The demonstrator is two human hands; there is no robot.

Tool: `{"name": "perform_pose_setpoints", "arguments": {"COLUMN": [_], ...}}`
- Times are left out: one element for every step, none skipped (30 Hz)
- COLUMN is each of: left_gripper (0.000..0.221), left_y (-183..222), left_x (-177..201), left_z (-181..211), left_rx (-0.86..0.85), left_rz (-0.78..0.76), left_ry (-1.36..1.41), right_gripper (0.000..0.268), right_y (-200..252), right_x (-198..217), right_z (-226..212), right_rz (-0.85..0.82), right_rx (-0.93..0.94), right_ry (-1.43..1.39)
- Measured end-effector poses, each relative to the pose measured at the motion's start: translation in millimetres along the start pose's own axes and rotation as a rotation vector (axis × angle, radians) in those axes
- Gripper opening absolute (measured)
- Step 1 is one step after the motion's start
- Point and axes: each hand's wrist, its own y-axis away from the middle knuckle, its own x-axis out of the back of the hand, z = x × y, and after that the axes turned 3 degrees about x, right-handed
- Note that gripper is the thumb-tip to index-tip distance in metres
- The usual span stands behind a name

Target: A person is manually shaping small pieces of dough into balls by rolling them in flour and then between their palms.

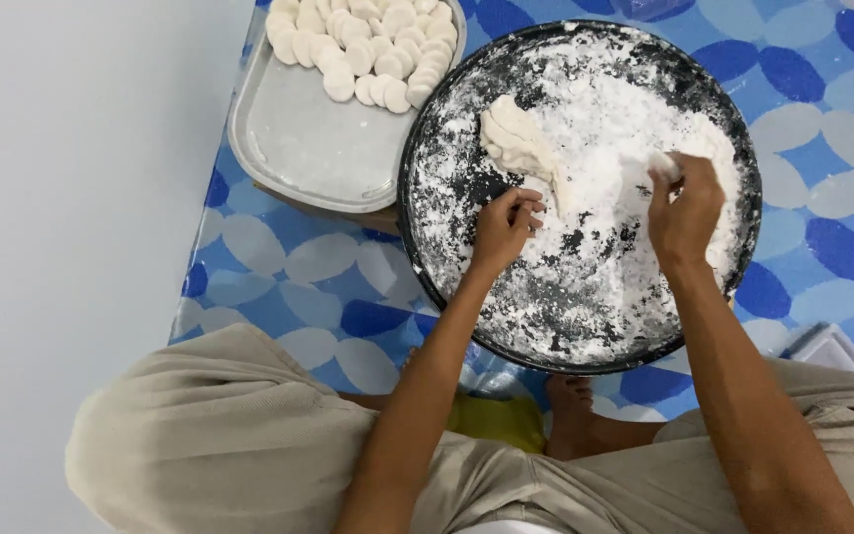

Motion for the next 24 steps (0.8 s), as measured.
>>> {"name": "perform_pose_setpoints", "arguments": {"left_gripper": [0.023,0.023,0.022,0.022,0.023,0.026,0.026,0.033,0.04,0.04,0.055,0.07,0.07,0.06,0.051,0.051,0.046,0.041,0.041,0.037,0.034,0.034,0.035,0.036], "left_y": [-1,-2,-3,-4,-5,-4,-3,-5,-6,-3,-1,1,-1,-2,-4,-2,-1,2,0,-2,-4,-4,-4,-4], "left_x": [-3,-3,-4,-4,-4,-7,-7,-8,-9,-9,-9,-8,-8,-5,-2,0,2,0,2,3,3,-1,-5,-7], "left_z": [-1,-2,-3,-1,0,0,8,17,27,45,63,82,80,79,78,84,89,94,92,90,87,88,89,90], "left_rx": [-0.003,0.028,0.059,0.058,0.074,0.096,0.101,0.144,0.186,0.189,0.245,0.298,0.3,0.292,0.284,0.281,0.222,0.166,0.168,0.135,0.103,0.106,0.082,0.057], "left_rz": [-0.003,0.011,0.026,0.025,0.018,0.011,0.012,-0.014,-0.039,-0.047,-0.06,-0.07,-0.075,-0.052,-0.028,-0.025,0.032,0.085,0.083,0.127,0.171,0.169,0.198,0.228], "left_ry": [0.001,0.027,0.053,0.051,0.061,0.077,0.081,0.137,0.192,0.193,0.207,0.219,0.218,0.3,0.381,0.38,0.397,0.418,0.42,0.439,0.457,0.458,0.448,0.437], "right_gripper": [0.019,0.017,0.016,0.016,0.016,0.017,0.017,0.021,0.026,0.026,0.03,0.034,0.034,0.032,0.03,0.03,0.033,0.035,0.035,0.025,0.025,0.025,0.021,0.018], "right_y": [5,11,17,9,2,-4,-9,-14,-19,-20,-21,-23,-25,-27,-30,-29,-28,-25,-23,-21,-18,-18,-17,-17], "right_x": [-3,-8,-13,-9,-6,1,0,-1,-1,-2,-3,-5,0,4,8,4,1,0,-5,-9,-14,-15,-16,-19], "right_z": [9,17,25,14,4,-6,-20,-34,-48,-59,-71,-83,-98,-114,-131,-133,-134,-133,-129,-124,-118,-118,-119,-119], "right_rz": [0.003,-0.099,-0.201,-0.2,-0.136,-0.08,-0.086,-0.079,-0.071,-0.069,-0.116,-0.163,-0.16,-0.182,-0.203,-0.203,-0.164,-0.126,-0.127,-0.153,-0.178,-0.178,-0.194,-0.21], "right_rx": [0.001,-0.07,-0.14,-0.141,-0.085,-0.029,-0.03,-0.001,0.029,0.023,0.084,0.147,0.144,0.203,0.262,0.265,0.161,0.051,0.05,-0.094,-0.24,-0.243,-0.318,-0.392], "right_ry": [0.003,0.051,0.099,0.098,0.01,-0.073,-0.071,-0.176,-0.282,-0.276,-0.342,-0.41,-0.406,-0.375,-0.344,-0.347,-0.474,-0.594,-0.591,-0.706,-0.82,-0.818,-0.868,-0.921]}}
